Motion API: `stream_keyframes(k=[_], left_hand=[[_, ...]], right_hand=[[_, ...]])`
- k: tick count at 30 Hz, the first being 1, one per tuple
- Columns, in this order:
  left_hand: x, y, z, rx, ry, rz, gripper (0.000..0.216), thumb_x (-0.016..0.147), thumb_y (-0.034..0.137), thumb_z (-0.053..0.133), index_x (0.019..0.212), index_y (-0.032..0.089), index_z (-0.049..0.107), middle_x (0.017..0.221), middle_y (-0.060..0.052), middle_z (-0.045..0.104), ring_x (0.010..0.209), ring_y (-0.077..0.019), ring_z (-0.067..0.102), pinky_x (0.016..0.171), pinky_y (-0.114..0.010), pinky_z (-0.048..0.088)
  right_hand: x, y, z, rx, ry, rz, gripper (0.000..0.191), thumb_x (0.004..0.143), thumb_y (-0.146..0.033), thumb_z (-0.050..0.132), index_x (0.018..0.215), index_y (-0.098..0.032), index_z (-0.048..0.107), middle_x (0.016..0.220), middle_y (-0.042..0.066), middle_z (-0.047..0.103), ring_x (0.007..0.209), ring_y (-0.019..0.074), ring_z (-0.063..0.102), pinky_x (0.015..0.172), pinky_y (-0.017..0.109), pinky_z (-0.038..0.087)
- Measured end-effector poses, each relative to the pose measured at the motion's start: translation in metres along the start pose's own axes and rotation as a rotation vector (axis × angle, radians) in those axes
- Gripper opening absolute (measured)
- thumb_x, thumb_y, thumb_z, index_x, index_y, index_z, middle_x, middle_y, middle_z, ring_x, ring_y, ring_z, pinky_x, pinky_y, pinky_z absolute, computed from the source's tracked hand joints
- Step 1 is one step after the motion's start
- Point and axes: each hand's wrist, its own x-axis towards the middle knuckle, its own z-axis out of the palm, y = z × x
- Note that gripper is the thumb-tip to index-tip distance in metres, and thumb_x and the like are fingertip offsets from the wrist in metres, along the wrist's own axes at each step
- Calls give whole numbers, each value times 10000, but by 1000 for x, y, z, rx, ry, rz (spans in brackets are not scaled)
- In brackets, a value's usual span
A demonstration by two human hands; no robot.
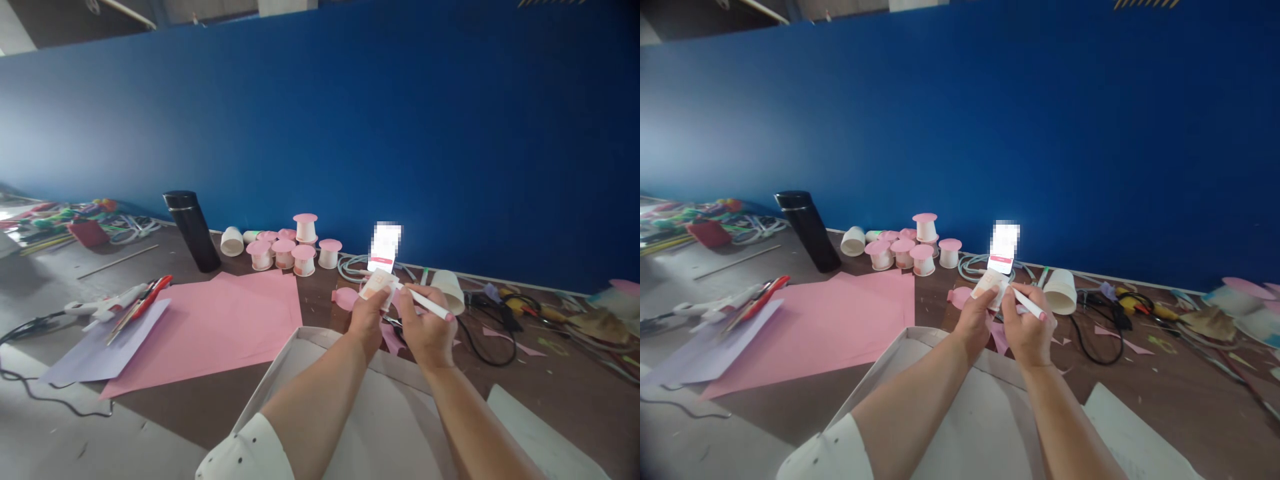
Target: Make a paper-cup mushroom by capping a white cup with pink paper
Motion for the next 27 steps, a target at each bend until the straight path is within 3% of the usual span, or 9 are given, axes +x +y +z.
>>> stream_keyframes(k=[27], left_hand=[[-1,2,0,-15,-6,-21,470,636,247,790,1077,132,675,1110,-112,698,1080,-268,633,970,-346,440]], right_hand=[[1,-2,0,-9,8,8,156,808,-317,627,831,-170,676,795,83,716,739,204,677,671,299,521]])
